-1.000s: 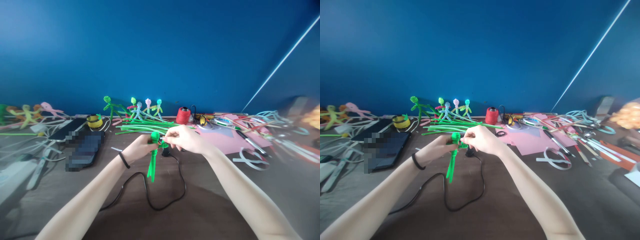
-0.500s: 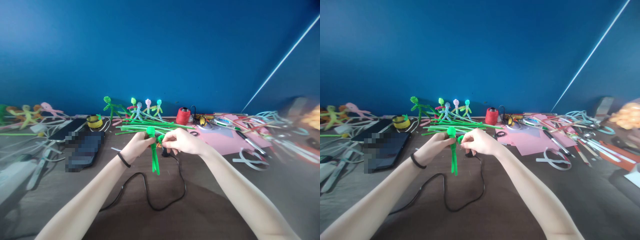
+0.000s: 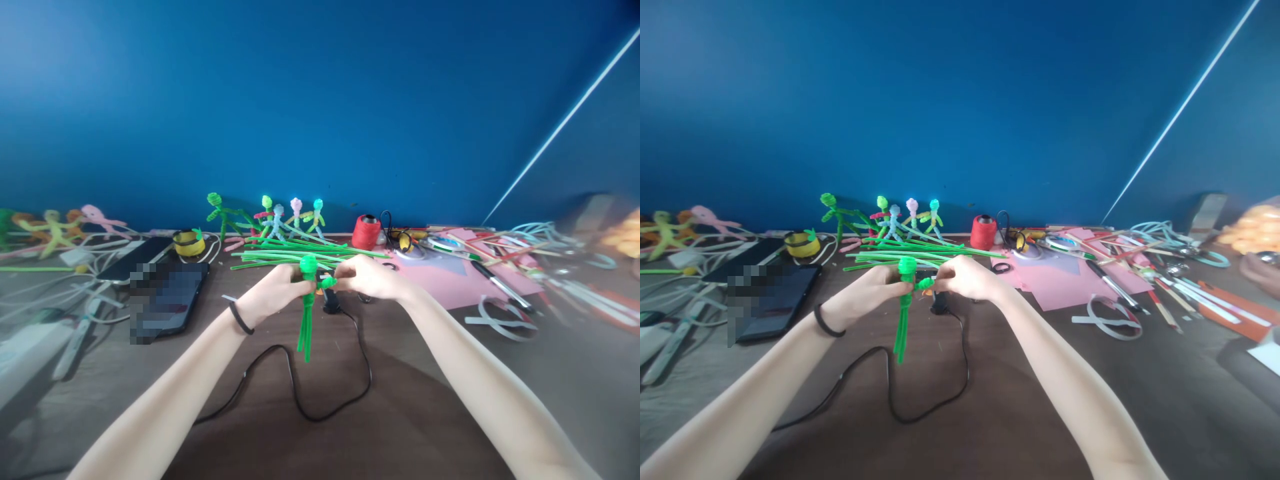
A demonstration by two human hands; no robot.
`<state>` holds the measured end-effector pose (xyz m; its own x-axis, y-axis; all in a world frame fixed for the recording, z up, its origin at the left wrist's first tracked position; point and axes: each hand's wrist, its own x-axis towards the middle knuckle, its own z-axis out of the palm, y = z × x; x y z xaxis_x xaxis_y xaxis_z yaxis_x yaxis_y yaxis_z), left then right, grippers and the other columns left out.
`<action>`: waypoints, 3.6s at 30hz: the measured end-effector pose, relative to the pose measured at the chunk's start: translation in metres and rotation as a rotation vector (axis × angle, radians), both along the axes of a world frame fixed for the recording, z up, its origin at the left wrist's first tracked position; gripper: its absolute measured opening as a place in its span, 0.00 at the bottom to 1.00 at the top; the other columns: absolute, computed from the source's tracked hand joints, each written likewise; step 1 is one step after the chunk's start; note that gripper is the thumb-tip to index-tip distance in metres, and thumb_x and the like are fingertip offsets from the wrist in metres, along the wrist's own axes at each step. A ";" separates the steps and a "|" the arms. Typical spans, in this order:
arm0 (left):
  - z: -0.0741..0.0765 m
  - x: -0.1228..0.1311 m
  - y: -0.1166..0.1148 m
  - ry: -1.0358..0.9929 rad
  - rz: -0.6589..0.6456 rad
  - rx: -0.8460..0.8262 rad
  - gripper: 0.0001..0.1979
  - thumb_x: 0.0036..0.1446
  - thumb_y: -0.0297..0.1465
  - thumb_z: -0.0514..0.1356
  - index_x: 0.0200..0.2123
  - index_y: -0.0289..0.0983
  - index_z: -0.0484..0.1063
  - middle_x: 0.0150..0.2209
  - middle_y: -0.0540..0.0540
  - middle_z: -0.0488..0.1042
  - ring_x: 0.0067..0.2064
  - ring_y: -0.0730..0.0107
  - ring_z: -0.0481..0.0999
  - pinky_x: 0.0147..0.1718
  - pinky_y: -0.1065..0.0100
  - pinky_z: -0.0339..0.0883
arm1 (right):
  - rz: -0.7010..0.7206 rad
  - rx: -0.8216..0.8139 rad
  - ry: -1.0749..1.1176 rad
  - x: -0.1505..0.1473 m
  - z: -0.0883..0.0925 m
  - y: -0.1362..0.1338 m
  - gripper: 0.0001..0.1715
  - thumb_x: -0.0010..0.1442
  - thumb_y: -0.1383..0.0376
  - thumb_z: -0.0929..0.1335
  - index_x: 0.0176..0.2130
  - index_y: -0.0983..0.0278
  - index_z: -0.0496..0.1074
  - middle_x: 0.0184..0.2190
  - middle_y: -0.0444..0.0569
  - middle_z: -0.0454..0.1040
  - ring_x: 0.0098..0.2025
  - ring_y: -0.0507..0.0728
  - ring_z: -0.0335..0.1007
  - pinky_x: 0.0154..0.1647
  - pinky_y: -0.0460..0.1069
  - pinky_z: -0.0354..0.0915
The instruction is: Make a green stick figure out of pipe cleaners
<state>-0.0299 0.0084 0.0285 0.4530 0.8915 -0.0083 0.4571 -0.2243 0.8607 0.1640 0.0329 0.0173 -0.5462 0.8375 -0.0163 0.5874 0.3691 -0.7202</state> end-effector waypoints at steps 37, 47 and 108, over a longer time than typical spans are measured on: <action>-0.002 0.000 0.003 -0.099 0.099 -0.002 0.10 0.46 0.32 0.54 0.29 0.32 0.70 0.29 0.49 0.73 0.34 0.68 0.69 0.33 0.70 0.61 | 0.067 -0.215 0.185 -0.013 -0.006 -0.007 0.16 0.48 0.57 0.66 0.29 0.69 0.72 0.22 0.47 0.70 0.18 0.47 0.61 0.18 0.43 0.57; 0.001 0.002 -0.003 0.082 -0.085 0.050 0.12 0.47 0.33 0.52 0.33 0.33 0.70 0.31 0.49 0.72 0.34 0.67 0.68 0.34 0.69 0.61 | 0.100 -0.117 0.107 -0.002 -0.007 0.004 0.11 0.47 0.66 0.66 0.34 0.68 0.73 0.26 0.46 0.73 0.24 0.48 0.63 0.22 0.43 0.58; 0.002 0.003 -0.007 0.092 -0.070 0.053 0.14 0.46 0.37 0.54 0.32 0.34 0.71 0.28 0.50 0.71 0.31 0.68 0.68 0.31 0.70 0.61 | 0.078 -0.054 0.040 0.000 -0.010 0.007 0.13 0.49 0.59 0.65 0.27 0.68 0.71 0.19 0.43 0.67 0.19 0.46 0.58 0.20 0.43 0.54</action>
<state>-0.0274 0.0017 0.0305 0.5135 0.8581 -0.0067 0.5153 -0.3021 0.8020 0.1637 0.0397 0.0068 -0.6110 0.7908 -0.0366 0.5284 0.3730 -0.7626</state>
